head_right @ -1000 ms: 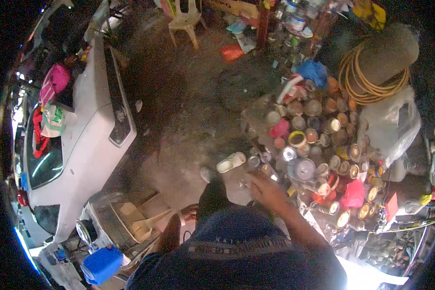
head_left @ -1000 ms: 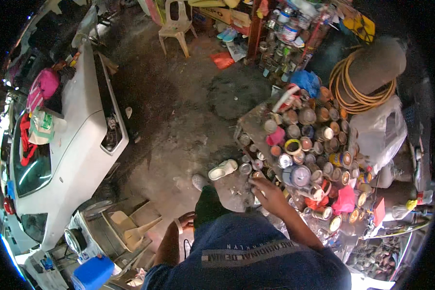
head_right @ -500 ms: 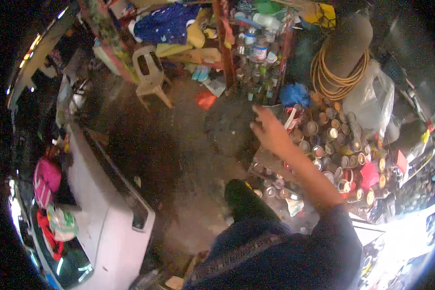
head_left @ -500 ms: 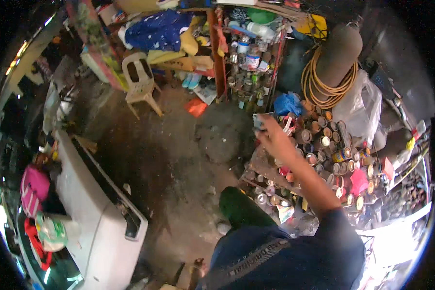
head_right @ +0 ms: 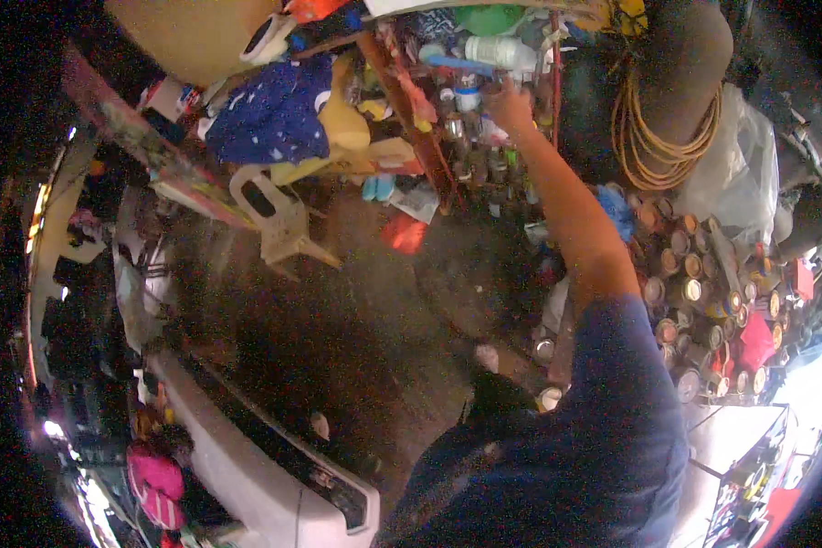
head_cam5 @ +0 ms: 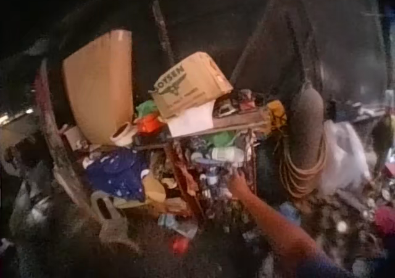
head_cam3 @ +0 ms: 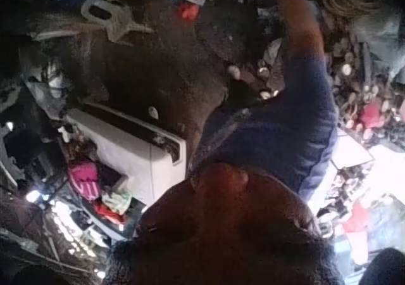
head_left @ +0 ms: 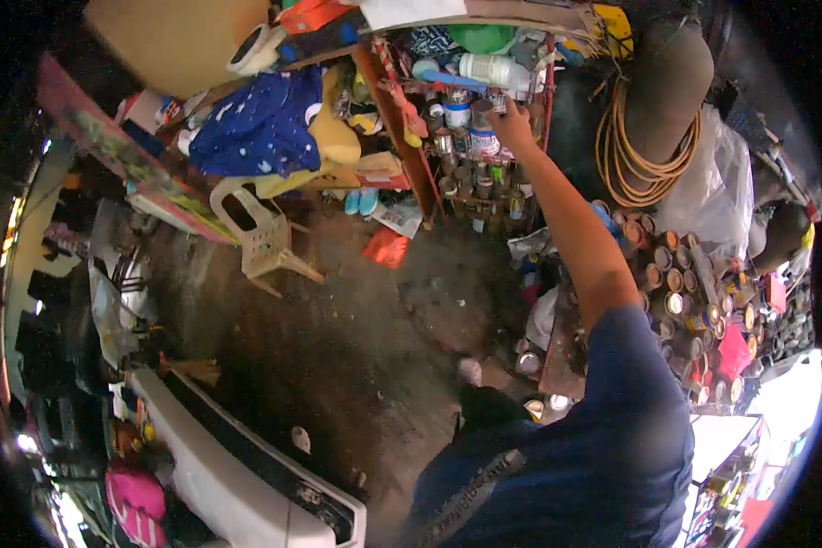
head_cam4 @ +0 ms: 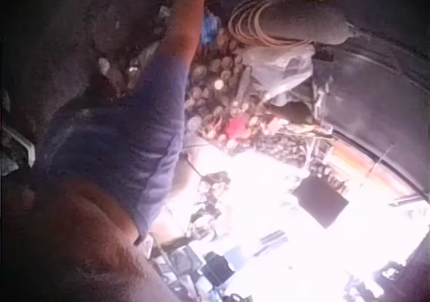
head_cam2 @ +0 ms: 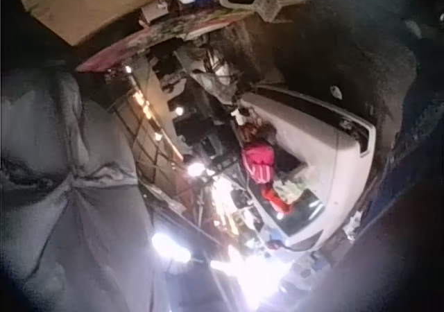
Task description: The person places a plastic bag inside a plastic cup and pours liquids from two cans into it, then swirls the cup.
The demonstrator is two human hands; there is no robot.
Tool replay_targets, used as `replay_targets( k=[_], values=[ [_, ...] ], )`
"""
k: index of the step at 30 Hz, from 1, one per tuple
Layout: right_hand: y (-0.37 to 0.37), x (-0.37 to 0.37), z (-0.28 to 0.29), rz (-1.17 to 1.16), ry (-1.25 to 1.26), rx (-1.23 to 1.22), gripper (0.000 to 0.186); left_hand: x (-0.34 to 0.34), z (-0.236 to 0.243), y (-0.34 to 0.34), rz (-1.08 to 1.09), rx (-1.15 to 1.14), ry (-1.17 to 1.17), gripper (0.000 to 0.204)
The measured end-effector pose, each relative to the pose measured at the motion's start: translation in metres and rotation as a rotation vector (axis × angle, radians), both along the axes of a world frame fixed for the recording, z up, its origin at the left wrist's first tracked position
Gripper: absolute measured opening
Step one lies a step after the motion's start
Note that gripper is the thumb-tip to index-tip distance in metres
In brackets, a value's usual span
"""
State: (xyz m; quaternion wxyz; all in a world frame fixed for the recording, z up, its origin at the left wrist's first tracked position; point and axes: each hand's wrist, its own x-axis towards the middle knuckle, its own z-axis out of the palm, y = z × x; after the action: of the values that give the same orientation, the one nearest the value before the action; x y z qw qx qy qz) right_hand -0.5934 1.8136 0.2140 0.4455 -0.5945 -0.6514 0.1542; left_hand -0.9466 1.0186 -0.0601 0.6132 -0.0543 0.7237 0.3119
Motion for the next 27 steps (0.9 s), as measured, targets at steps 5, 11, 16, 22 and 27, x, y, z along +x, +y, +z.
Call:
replay_targets(
  k=[5, 11, 16, 22, 27],
  values=[
    [0.110, -0.002, -0.004, -0.368, -0.016, -0.250, 0.087, -0.057, 0.017, 0.098, -0.059, 0.000, 0.022, 0.053],
    [0.103, -0.036, 0.010, -0.095, 0.070, -0.013, 0.079, -0.098, 0.025, 0.181, -0.163, -0.018, 0.023, 0.057],
    [-0.022, -0.084, 0.004, 0.077, -0.027, 0.335, 0.078, -0.126, 0.016, 0.241, -0.289, -0.026, -0.002, 0.061],
    [-0.170, -0.078, 0.008, 0.231, 0.043, 0.213, 0.068, -0.144, -0.003, 0.334, -0.522, 0.041, -0.056, 0.065],
    [-0.286, -0.094, -0.020, 0.220, 0.043, -0.022, 0.068, -0.104, 0.015, 0.441, -0.679, 0.258, -0.204, 0.069]
  ],
)
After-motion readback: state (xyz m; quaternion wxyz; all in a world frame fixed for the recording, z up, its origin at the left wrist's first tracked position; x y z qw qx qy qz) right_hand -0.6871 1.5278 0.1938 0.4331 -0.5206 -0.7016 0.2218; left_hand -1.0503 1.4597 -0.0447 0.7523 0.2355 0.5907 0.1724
